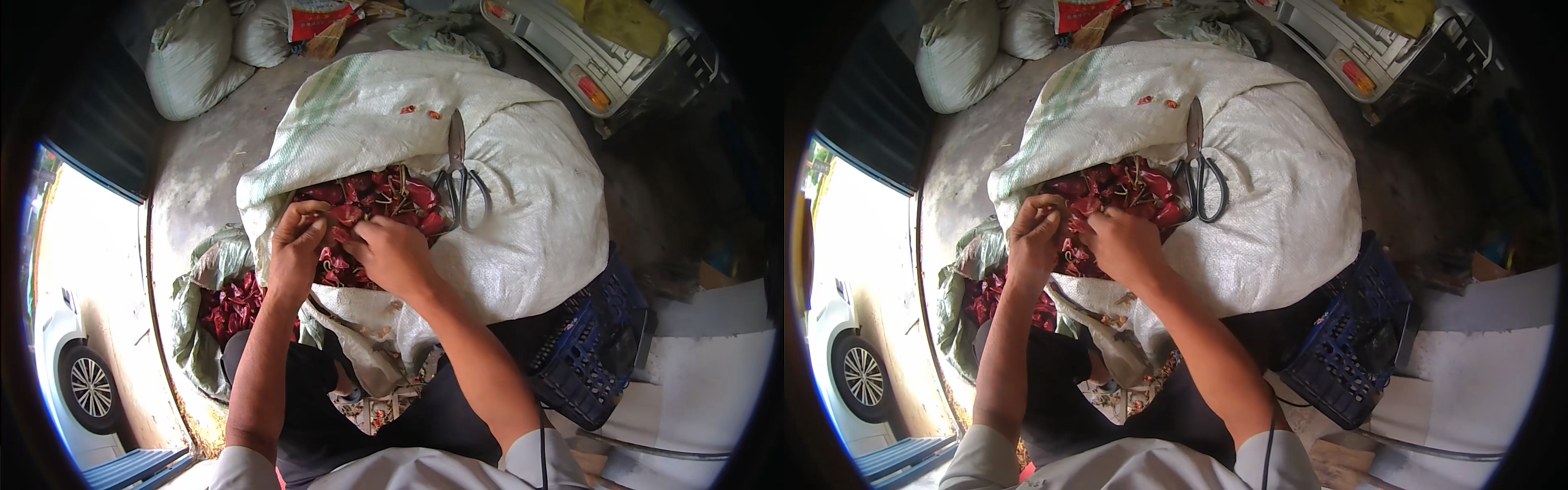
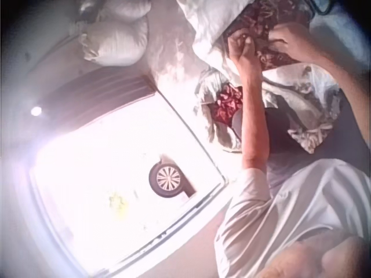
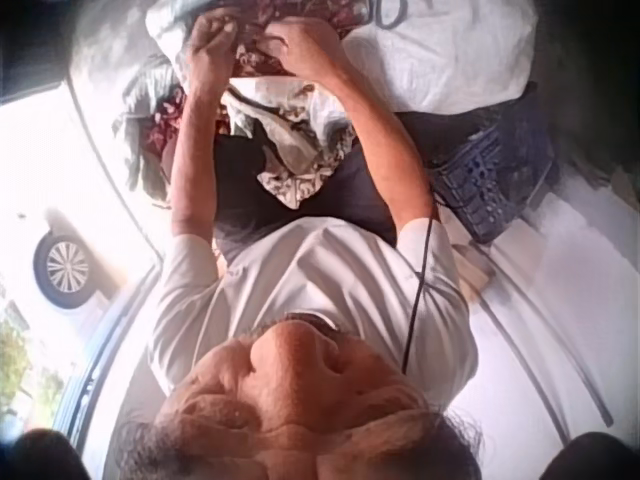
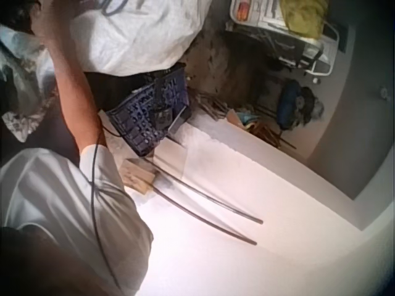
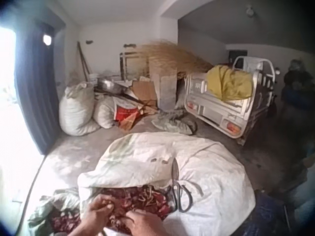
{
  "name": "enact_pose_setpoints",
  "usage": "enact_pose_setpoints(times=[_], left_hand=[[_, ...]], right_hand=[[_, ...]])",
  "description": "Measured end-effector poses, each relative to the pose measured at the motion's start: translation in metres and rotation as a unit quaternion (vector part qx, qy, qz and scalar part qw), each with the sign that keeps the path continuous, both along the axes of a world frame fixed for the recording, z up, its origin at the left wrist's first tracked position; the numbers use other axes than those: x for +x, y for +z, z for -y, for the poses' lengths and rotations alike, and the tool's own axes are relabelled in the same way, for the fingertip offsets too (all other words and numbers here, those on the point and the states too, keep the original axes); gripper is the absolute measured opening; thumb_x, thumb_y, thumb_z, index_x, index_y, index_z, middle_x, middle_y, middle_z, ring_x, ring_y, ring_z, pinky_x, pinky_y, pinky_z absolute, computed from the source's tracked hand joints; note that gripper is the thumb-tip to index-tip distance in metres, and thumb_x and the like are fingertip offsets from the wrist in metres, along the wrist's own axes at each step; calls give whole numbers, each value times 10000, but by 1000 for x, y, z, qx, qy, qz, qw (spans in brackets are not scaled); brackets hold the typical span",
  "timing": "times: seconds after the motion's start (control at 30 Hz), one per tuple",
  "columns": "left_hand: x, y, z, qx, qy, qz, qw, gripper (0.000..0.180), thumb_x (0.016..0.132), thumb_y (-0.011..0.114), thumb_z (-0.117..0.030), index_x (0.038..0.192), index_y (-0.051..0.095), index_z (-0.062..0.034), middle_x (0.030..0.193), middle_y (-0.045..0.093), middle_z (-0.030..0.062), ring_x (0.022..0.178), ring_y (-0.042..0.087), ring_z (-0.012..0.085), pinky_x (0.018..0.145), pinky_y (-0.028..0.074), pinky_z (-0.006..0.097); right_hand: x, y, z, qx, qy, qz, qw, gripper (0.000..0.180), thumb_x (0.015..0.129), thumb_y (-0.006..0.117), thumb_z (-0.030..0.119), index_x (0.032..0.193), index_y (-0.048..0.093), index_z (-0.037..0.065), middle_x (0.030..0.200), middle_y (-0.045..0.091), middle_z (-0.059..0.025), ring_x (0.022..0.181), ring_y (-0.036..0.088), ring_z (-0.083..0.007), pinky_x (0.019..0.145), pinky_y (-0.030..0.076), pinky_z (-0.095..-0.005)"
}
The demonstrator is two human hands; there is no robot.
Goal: The person removes stems from dried red chili peppers one by one using scissors. They pick peppers from a large white sack, cut the stems, and drop the peppers back into the sack while discarding the stems onto a patterned cloth on their lap.
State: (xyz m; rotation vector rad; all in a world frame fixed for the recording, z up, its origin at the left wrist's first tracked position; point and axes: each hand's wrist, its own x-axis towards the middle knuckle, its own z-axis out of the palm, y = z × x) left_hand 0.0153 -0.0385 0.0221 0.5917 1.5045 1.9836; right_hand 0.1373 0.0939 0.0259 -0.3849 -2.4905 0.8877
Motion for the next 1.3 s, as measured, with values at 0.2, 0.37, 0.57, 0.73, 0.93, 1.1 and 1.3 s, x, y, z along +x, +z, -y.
enact_pose_setpoints(times=[0.2, 0.37, 0.57, 0.73, 0.93, 1.1, 1.3], left_hand=[[-12, 6, 2, -31, 78, 54, 995, 111, 959, 654, -166, 916, 654, -64, 705, 509, -53, 629, 451, 45, 555, 344, 201], [-6, 8, 2, -187, 93, -47, 977, 192, 935, 707, -221, 982, 686, -35, 740, 576, -44, 648, 473, 30, 561, 366, 197], [14, 18, -9, -164, -20, -67, 984, 308, 924, 729, -179, 1169, 662, -6, 924, 663, -12, 794, 558, 40, 703, 456, 176], [13, 4, -13, -91, -32, -90, 991, 176, 949, 678, -119, 1105, 659, -38, 872, 669, -3, 726, 557, 34, 620, 434, 192], [1, 13, -11, -115, 66, -23, 991, 33, 969, 602, -54, 981, 629, -39, 818, 653, 23, 710, 592, 89, 648, 475, 223], [-3, 18, -15, 4, 136, 87, 987, 87, 954, 620, -59, 1037, 639, -41, 789, 607, 5, 677, 549, 76, 573, 435, 216], [-16, 4, -4, -186, 118, -92, 971, 89, 892, 713, -98, 964, 700, -46, 808, 600, -23, 700, 495, 41, 620, 401, 207]], right_hand=[[-23, -34, 8, 188, -15, 123, 974, 89, 835, 643, 115, 774, 675, 60, 817, 663, -140, 681, 689, -342, 580, 549, -431], [-10, -20, 5, 67, -57, 10, 996, 54, 847, 631, 105, 809, 629, 67, 772, 634, -145, 635, 650, -369, 542, 519, -451], [7, -12, 2, 13, -14, -74, 997, 131, 876, 651, 179, 855, 601, 60, 750, 626, -146, 648, 655, -352, 565, 525, -456], [10, -10, 1, 41, 7, -49, 998, 100, 879, 639, 149, 846, 599, 63, 766, 635, -130, 645, 659, -357, 560, 530, -441], [6, -6, -19, 159, -80, -41, 983, 33, 826, 631, 77, 829, 598, 78, 855, 597, -85, 782, 650, -292, 630, 553, -408], [-14, -14, -16, 213, -67, 17, 975, 31, 789, 667, 116, 814, 663, 100, 883, 589, -67, 920, 608, -272, 730, 515, -418], [-15, -19, -14, 260, -61, 32, 963, 81, 811, 640, 142, 808, 710, 102, 902, 589, -65, 974, 569, -262, 817, 430, -450]])
